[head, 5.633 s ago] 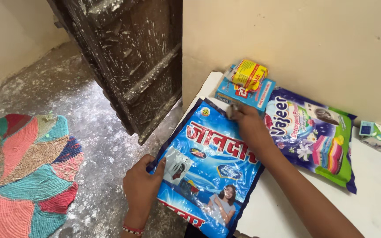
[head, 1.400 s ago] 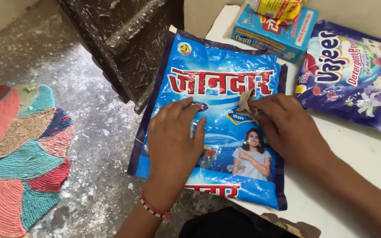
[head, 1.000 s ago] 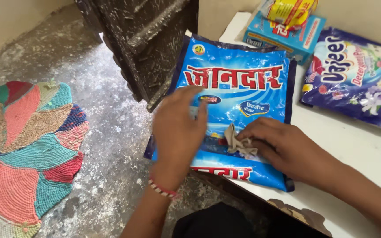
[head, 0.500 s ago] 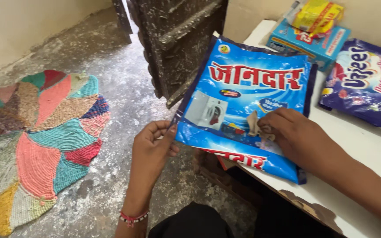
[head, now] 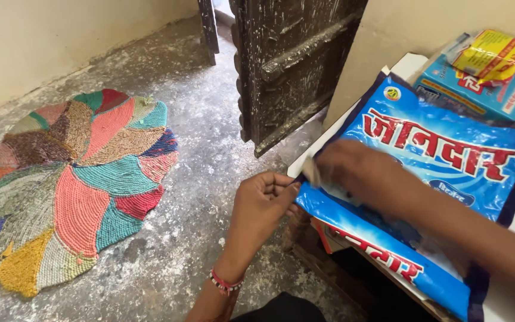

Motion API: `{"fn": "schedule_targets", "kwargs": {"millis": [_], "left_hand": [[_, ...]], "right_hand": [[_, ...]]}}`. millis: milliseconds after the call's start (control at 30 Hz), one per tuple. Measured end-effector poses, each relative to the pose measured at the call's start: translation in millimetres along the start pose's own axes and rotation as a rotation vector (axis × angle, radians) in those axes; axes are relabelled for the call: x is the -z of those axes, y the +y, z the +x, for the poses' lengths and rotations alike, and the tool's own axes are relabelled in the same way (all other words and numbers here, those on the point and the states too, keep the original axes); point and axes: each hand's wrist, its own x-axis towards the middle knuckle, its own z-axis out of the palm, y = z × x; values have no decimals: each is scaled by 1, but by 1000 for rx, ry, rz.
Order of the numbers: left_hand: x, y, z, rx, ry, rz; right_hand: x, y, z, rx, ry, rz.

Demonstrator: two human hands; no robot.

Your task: The person wipes the surface of a blue detergent packet with a cloth, turning it over to clean both sides. They then fold the packet and place it on a white table. Finally, they pick up a yellow cylindrical tin, wipe its lid with the cloth, and open it.

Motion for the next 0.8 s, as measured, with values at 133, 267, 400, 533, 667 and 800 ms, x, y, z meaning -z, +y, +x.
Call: {"fn": "schedule_targets", "kwargs": {"millis": [133,267,400,533,667,800], "left_hand": [[0,6,0,62,0,-31],[-5,8,4,79,38,-15],[-6,9,5,162,50,7],[-7,4,3,132,59,-36],[-7,-2,6,127,39,-90],[-5,-7,6,83,30,-98]], "right_hand": [[8,7,14,-218,49,-88],[-12,-17,3,138,26,-47],[-7,-1,8,106,43,-84],[7,14,21,40,40,-244],[-9,-14,10,133,-21,-71],[-7,4,12,127,14,-72]]}}
